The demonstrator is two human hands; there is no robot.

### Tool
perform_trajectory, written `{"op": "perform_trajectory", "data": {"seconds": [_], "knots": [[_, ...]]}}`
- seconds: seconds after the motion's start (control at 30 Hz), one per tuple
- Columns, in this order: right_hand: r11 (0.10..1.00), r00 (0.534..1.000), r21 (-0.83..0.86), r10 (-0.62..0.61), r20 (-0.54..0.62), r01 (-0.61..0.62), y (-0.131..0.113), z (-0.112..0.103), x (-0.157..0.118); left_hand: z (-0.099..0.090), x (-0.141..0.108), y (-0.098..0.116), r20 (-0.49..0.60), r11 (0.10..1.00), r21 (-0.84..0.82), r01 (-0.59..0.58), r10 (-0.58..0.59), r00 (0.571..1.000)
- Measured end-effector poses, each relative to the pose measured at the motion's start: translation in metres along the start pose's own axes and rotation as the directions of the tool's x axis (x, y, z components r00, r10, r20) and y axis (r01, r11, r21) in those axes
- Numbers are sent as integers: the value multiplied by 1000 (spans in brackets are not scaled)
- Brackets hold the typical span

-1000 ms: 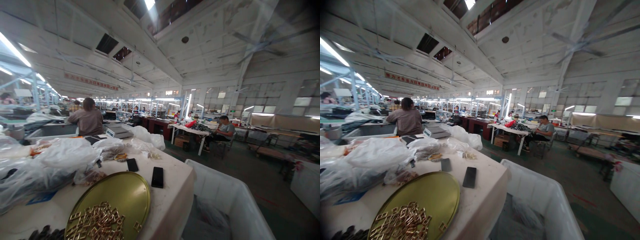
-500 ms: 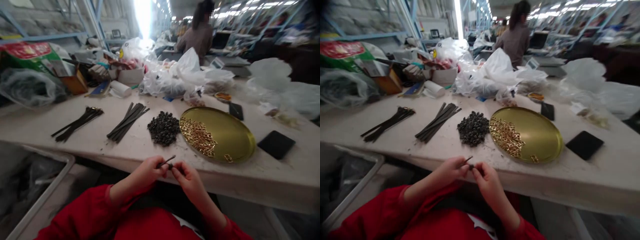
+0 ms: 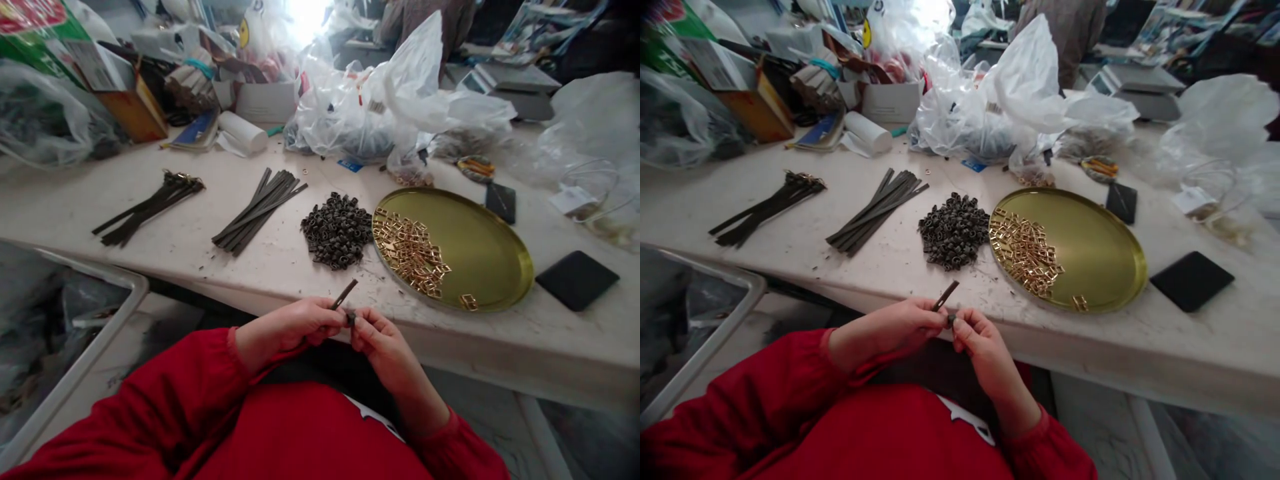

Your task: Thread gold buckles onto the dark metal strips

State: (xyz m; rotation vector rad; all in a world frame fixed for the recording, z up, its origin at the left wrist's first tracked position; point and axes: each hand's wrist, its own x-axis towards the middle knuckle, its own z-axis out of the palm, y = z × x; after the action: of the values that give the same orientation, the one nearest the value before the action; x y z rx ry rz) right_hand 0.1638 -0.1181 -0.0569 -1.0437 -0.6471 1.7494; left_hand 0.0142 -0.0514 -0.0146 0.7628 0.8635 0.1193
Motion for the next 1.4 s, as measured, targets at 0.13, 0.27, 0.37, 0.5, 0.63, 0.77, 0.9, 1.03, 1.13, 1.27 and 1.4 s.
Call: {"op": "perform_trajectory", "data": {"seconds": [0.13,0.27,0.37,0.5,0.63,0.77,0.9,1.03,1.13,1.27,1.4], "knots": [[993,997,110,58,-59,-51,-3,1,4,-7,3,-2,118,978,-184,97,-76,990],[983,989,177,69,-128,-46,-7,2,8,-8,2,-5,102,942,-335,33,1,995],[980,982,200,55,-180,-18,-9,0,9,-9,0,-7,38,936,-352,9,5,999],[985,977,175,40,-209,-3,-9,-3,10,-9,-3,-7,15,939,-341,38,-35,999],[985,974,170,42,-221,-4,-6,-6,11,-8,-4,-5,44,929,-364,74,-62,997],[987,978,162,41,-205,-7,-4,-9,10,-8,-4,-6,81,919,-379,111,-87,993],[986,980,165,33,-195,-1,-4,-9,9,-8,-5,-8,103,910,-399,118,-84,991],[984,980,178,26,-197,10,-3,-8,8,-8,-7,-10,114,903,-415,109,-67,991],[981,975,194,22,-220,22,-3,-8,7,-7,-8,-11,100,925,-369,91,-58,993],[976,974,212,4,-225,45,-11,-7,6,-1,-8,-11,8,984,-175,35,-34,999],[972,990,234,31,-139,2,-21,-4,10,4,-7,-8,-167,966,248,-72,116,979]]}}
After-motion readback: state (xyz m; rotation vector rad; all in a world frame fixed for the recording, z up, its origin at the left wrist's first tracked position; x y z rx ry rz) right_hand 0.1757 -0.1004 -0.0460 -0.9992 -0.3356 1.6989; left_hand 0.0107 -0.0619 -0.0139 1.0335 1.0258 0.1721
